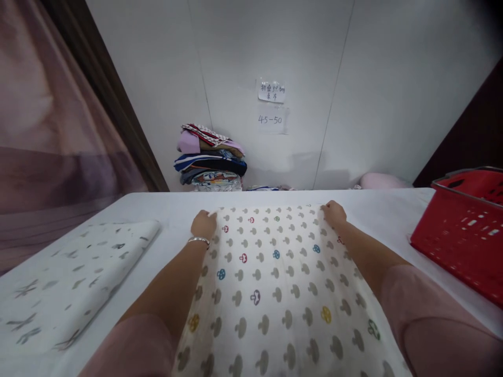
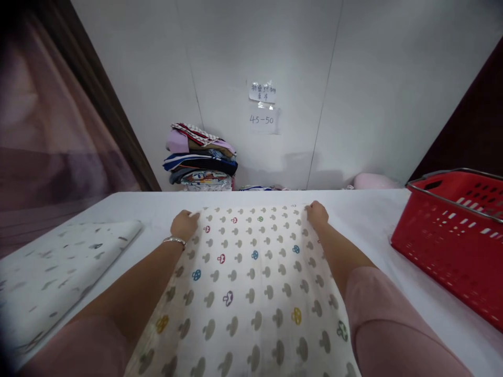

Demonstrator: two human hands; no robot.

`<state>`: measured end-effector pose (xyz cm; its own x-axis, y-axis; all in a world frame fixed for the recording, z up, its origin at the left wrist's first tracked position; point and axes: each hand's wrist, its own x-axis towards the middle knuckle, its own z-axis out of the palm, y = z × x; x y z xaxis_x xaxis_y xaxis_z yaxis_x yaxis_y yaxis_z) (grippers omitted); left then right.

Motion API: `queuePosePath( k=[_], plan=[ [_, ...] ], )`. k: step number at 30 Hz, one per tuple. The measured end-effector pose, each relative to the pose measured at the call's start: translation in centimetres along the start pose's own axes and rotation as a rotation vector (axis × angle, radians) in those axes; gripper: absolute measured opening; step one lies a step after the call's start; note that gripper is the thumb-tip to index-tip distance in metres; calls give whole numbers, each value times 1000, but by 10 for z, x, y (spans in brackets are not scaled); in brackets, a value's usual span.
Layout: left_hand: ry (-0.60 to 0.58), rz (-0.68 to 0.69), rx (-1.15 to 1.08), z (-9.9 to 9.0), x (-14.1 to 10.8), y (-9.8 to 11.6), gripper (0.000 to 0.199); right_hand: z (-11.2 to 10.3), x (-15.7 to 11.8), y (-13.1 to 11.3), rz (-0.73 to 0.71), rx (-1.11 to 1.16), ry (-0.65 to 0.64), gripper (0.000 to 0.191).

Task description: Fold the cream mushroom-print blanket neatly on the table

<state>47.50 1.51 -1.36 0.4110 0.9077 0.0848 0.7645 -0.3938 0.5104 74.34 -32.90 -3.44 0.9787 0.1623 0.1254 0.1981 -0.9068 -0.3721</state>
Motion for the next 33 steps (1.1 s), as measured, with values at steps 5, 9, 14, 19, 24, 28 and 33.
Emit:
queuePosePath(
  k=[5,9,14,19,24,28,33],
  plan=[
    [-130,-36,56,7,8,2,41,11,8,0,30,-28,-68,29],
    [-60,19,98,7,3,8,57,12,11,0,-3,-25,-105,46],
    [-10,578,248,25,-13,18,51,15,11,-5,-164,-129,-70,43],
    [-274,587,333,47,-21,20,56,18,-2,-13,-226,-190,-17,35],
    [-255,612,261,43,-29,23,56,18,-32,-40,-620,-193,-42,45],
    [-249,702,245,45,-33,23,60,30,-48,-67,-819,-151,-349,59],
    [-325,564,241,49,-22,26,61,38,-39,-85,-696,-167,-426,64]
  ],
)
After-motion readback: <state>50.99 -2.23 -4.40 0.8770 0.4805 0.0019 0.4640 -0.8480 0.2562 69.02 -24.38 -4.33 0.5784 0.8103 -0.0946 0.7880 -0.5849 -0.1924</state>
